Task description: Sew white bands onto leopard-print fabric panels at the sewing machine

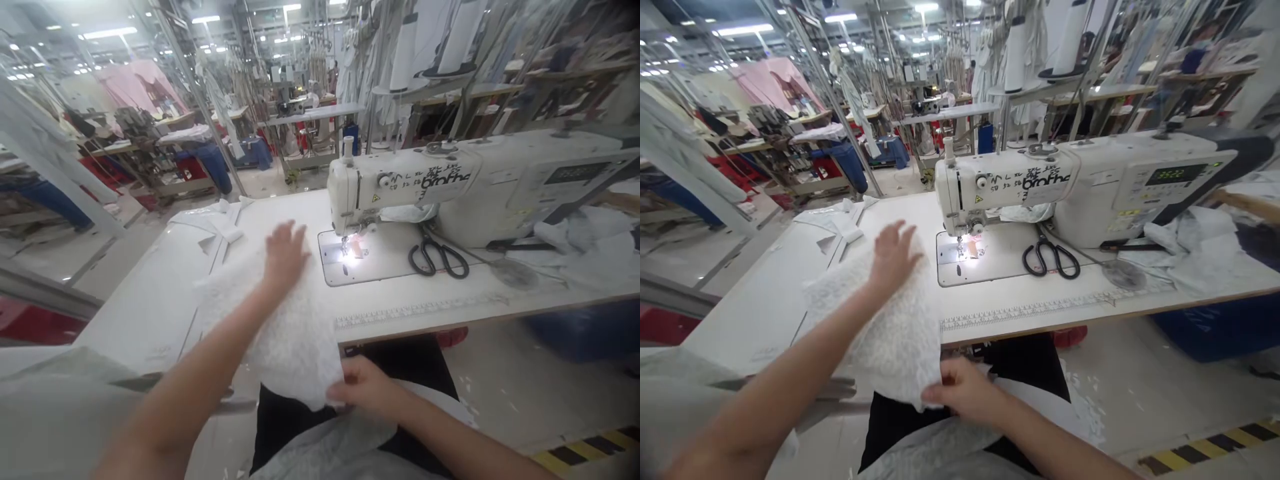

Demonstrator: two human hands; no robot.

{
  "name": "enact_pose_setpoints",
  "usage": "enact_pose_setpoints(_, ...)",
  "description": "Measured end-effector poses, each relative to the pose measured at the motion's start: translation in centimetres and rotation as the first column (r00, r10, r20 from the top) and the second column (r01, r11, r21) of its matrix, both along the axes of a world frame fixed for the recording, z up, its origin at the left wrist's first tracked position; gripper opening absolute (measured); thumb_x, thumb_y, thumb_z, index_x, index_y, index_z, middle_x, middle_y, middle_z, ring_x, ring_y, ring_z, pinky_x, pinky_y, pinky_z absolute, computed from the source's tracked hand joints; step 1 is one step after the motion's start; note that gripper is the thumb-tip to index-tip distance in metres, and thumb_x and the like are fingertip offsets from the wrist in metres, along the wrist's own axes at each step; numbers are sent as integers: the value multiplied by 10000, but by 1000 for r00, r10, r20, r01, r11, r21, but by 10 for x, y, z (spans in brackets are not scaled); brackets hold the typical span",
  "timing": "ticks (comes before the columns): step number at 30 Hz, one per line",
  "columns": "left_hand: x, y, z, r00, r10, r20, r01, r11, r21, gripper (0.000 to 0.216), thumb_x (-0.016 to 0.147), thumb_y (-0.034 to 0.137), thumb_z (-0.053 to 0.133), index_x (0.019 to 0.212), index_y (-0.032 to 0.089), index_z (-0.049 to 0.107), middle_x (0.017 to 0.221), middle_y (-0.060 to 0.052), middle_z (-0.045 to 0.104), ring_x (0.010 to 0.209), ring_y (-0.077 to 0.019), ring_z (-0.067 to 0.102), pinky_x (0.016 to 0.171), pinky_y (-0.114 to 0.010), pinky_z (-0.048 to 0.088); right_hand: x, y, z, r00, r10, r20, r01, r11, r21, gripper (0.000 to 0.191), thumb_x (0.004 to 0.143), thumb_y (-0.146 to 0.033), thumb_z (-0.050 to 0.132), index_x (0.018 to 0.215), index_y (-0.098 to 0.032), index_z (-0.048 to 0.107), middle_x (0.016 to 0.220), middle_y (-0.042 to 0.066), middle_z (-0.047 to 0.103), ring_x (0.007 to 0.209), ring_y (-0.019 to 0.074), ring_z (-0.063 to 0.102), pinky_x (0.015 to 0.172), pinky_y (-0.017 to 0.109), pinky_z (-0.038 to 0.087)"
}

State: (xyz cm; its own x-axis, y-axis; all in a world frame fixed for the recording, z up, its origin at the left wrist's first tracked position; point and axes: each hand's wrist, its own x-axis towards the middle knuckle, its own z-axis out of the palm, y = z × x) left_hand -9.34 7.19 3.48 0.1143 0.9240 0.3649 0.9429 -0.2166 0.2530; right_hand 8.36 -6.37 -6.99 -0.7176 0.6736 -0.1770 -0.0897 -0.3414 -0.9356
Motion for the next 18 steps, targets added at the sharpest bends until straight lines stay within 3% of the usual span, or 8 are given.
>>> enact_pose_setpoints(3,20,-6,-47,989,-145,2,144,982,-121,296,832,196,534,1113,103,530,1230,-140,533,1189,-261,450,995,-393,358,18,-18,-31,998,-14,68,20,996,-90,219,658,-334,659,605,-143,567,563,-41,442,537,93,383,529,221,301)
enact_pose_setpoints(6,21,-31,-71,974,-224,46,228,947,-226,360,885,277,446,1223,155,435,1290,-119,494,1198,-238,457,984,-393,392,37,-34,-61,984,-33,177,46,997,-68,182,651,-250,617,538,-145,520,538,-55,391,523,80,346,509,202,268)
enact_pose_setpoints(9,25,-47,-75,960,-269,77,278,895,-350,443,910,345,369,1325,213,286,1419,-99,342,1312,-252,307,1036,-487,312,43,-39,-83,972,-5,235,4,1000,4,137,636,-163,588,525,-139,511,535,-63,394,522,72,367,505,182,272)
enact_pose_setpoints(11,34,-42,-74,958,-278,75,285,878,-384,427,916,352,345,1318,224,276,1445,-89,297,1346,-250,233,1046,-522,274,41,-33,-87,970,-15,241,1,998,61,117,646,-136,582,540,-138,533,543,-63,430,536,80,411,518,177,303)
enact_pose_setpoints(15,53,-4,-72,966,-253,46,253,901,-354,400,907,322,362,1287,208,308,1436,-96,313,1345,-244,238,1040,-514,280,41,-5,-72,927,-161,340,76,966,248,143,747,-164,538,630,-145,618,638,-24,581,658,147,547,612,217,410)
enact_pose_setpoints(18,57,19,-73,970,-240,35,238,916,-324,391,888,292,407,1256,170,355,1418,-119,337,1328,-256,272,1042,-491,286,57,13,-60,862,-231,452,64,932,356,180,812,-182,485,805,-157,664,819,27,654,802,190,591,703,257,451)
